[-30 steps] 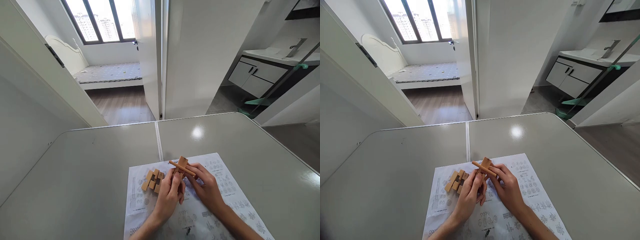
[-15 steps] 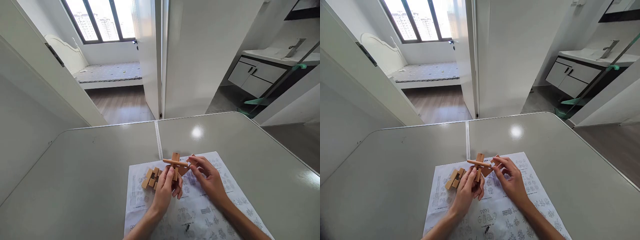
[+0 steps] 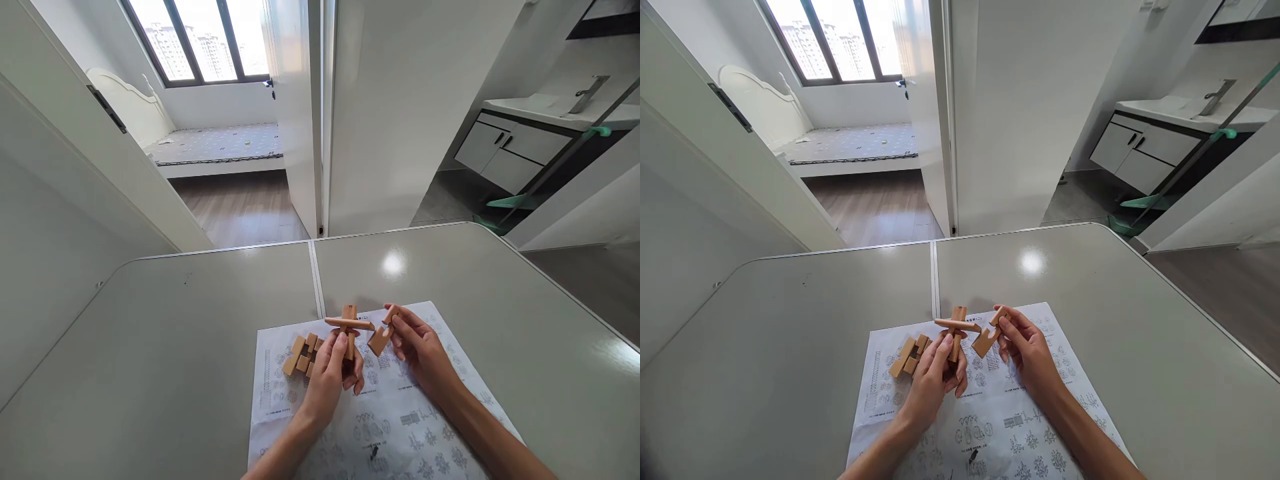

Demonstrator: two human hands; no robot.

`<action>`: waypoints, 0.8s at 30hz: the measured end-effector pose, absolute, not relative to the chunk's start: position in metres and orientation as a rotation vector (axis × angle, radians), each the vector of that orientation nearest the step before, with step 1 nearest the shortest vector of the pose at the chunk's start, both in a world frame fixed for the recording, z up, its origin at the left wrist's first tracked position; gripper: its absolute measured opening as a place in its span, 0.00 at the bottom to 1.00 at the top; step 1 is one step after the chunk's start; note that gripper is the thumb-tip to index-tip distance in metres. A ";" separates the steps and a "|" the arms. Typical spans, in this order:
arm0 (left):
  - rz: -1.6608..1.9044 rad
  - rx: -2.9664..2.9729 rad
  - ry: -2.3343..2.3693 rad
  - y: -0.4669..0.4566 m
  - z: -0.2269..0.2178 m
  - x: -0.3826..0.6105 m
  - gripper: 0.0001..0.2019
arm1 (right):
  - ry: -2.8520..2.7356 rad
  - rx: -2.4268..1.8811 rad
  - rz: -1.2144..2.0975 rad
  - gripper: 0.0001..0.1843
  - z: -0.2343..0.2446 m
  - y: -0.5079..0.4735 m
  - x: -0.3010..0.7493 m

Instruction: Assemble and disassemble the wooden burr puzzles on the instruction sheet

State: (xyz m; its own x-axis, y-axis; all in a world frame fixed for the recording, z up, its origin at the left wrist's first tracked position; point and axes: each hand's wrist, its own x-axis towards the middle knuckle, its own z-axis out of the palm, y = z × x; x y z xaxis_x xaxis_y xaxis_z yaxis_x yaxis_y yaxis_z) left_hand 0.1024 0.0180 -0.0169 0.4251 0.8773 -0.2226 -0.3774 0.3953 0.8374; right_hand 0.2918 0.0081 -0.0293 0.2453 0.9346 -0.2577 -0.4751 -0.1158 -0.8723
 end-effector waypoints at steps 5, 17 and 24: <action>0.882 0.799 0.726 0.018 -0.018 0.103 0.19 | -0.499 -1.025 1.464 0.23 -0.028 0.008 0.294; 0.843 0.862 0.703 0.017 -0.016 0.101 0.19 | -0.596 -0.988 1.537 0.20 -0.035 0.005 0.291; 0.841 0.875 0.680 0.017 -0.018 0.101 0.19 | -0.523 -0.955 1.551 0.22 -0.034 0.006 0.284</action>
